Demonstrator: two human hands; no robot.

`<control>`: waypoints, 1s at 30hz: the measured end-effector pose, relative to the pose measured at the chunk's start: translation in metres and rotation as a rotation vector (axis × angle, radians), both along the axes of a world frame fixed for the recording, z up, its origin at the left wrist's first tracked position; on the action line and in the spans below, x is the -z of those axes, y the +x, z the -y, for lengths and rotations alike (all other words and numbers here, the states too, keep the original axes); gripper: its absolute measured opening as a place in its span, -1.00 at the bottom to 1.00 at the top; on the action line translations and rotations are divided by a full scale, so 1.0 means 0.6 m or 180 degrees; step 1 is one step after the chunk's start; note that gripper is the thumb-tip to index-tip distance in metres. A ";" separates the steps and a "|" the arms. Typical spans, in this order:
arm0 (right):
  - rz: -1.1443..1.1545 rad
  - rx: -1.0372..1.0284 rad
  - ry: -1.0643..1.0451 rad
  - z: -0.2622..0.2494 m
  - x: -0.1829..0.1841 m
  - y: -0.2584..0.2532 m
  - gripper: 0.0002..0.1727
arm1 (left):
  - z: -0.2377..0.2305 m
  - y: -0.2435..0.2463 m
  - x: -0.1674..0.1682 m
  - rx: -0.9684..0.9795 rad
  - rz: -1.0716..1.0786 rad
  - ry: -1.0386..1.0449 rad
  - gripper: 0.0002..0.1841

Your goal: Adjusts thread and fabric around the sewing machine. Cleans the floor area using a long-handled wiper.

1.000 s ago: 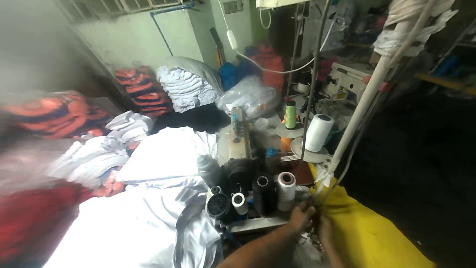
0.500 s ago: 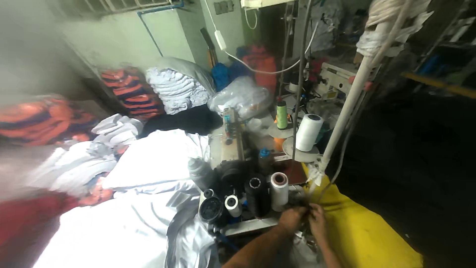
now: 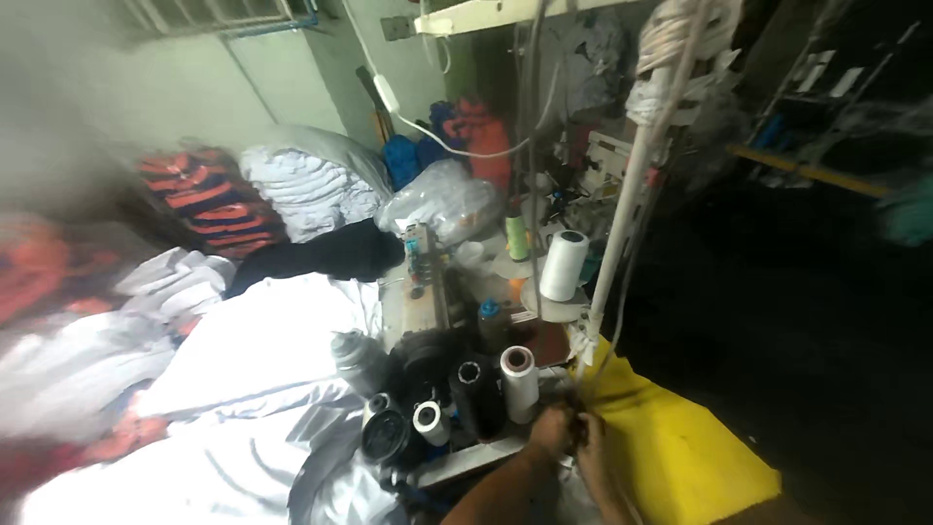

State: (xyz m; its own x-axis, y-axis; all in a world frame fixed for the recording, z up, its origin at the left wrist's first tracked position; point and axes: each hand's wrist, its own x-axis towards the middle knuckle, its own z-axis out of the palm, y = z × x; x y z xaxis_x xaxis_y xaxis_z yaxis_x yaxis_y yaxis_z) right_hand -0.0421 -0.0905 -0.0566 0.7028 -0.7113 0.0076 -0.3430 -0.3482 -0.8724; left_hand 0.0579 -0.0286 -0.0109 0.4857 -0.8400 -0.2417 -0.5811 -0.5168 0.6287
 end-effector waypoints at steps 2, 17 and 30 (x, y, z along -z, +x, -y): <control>-0.0072 0.0184 -0.0117 0.000 -0.007 0.003 -0.64 | 0.001 -0.003 -0.009 -0.0006 -0.0003 0.0182 -0.68; -0.0775 -0.0175 -0.0828 -0.004 -0.008 -0.022 -0.68 | -0.013 0.007 0.012 -0.1437 -0.2460 -0.0389 -0.82; -0.2402 -0.0704 -0.0822 0.013 -0.052 -0.009 -0.54 | -0.034 0.009 -0.021 -0.0550 -0.0624 0.0434 -0.58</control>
State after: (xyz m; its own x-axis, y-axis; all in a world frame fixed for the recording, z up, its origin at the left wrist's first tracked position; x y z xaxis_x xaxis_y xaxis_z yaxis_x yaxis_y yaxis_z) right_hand -0.0474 -0.0981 -0.0256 0.7081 -0.5964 -0.3779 -0.7043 -0.6345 -0.3183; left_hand 0.0633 -0.0084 0.0020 0.5515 -0.7024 -0.4500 -0.3514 -0.6849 0.6384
